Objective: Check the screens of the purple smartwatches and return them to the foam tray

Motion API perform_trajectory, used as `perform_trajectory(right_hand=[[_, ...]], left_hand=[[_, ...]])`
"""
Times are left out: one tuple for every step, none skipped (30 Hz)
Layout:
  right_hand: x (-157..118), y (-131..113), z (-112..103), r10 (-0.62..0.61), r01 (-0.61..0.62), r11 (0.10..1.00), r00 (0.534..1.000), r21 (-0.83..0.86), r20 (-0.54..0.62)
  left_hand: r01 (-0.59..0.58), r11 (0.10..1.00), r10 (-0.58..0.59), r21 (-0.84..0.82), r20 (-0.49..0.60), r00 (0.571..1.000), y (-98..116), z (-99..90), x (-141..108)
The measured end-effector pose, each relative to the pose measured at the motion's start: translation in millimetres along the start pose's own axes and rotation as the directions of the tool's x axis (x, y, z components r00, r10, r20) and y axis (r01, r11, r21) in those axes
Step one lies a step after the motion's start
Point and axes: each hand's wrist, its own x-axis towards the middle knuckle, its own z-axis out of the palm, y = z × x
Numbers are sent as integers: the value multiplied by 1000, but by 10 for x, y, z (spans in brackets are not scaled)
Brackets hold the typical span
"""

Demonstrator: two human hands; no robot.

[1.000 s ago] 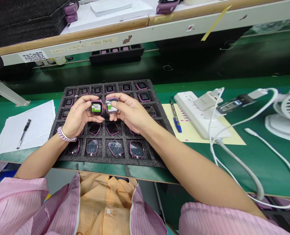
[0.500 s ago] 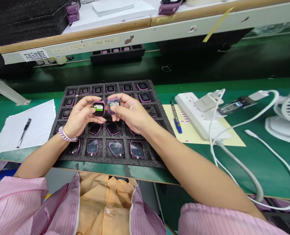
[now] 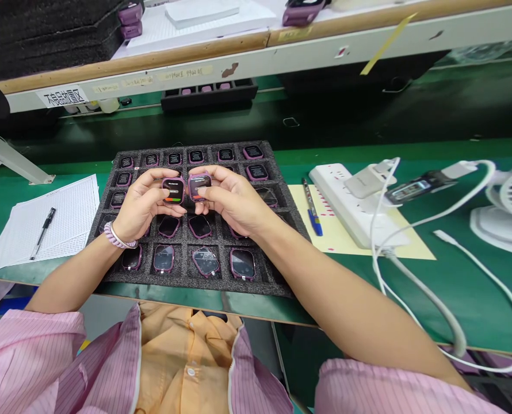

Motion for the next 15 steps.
perform_trajectory(right_hand=[[0, 3, -2, -3, 3, 1000, 1000, -8, -2], [1, 6, -4, -8, 8, 1000, 1000, -17, -2], [0, 7, -6, -13, 13, 1000, 1000, -24, 1], [0, 6, -8, -16, 16, 999, 1000, -29, 6], [0, 4, -10, -17, 18, 999, 1000, -32, 13], [1, 2, -12, -18, 19, 999, 1000, -34, 21], [2, 0, -14, -19, 20, 999, 999, -36, 26], [5, 0, -16, -18, 19, 999, 999, -37, 29], [8, 3, -18, -17, 18, 999, 999, -35, 29], [13, 8, -22, -16, 17, 999, 999, -30, 31], [17, 14, -25, -16, 17, 1000, 999, -20, 32], [22, 19, -28, -19, 19, 1000, 999, -6, 30], [25, 18, -30, -24, 24, 1000, 999, 8, 29], [26, 8, -29, -28, 27, 999, 999, 22, 30], [24, -17, -23, -29, 28, 999, 999, 35, 35]], left_hand=[[0, 1000, 0, 9, -2, 1000, 2, 0, 1], [1, 1000, 0, 18, -3, 1000, 3, -1, 3], [1, 1000, -1, 23, -4, 1000, 5, -3, 4], [2, 1000, -2, 23, -4, 1000, 7, -6, 5], [2, 1000, -2, 20, -3, 1000, 7, -9, 5], [2, 1000, -2, 16, -1, 1000, 6, -14, 5], [2, 1000, -2, 12, 1, 1000, 1, -19, 5], [3, 1000, -3, 8, 3, 1000, -7, -24, 6], [2, 1000, -2, 4, 4, 1000, -17, -29, 7], [3, 1000, -3, 2, 6, 1000, -29, -33, 11], [1, 1000, -1, 1, 6, 1000, -39, -35, 15], [-4, 1000, 4, 1, 3, 1000, -42, -34, 19], [-13, 1000, 13, 4, 0, 1000, -32, -28, 20], [-31, 1000, 31, 6, 0, 1000, -4, -15, 14], [-56, 998, 56, 1, 12, 998, 47, 6, -6]])
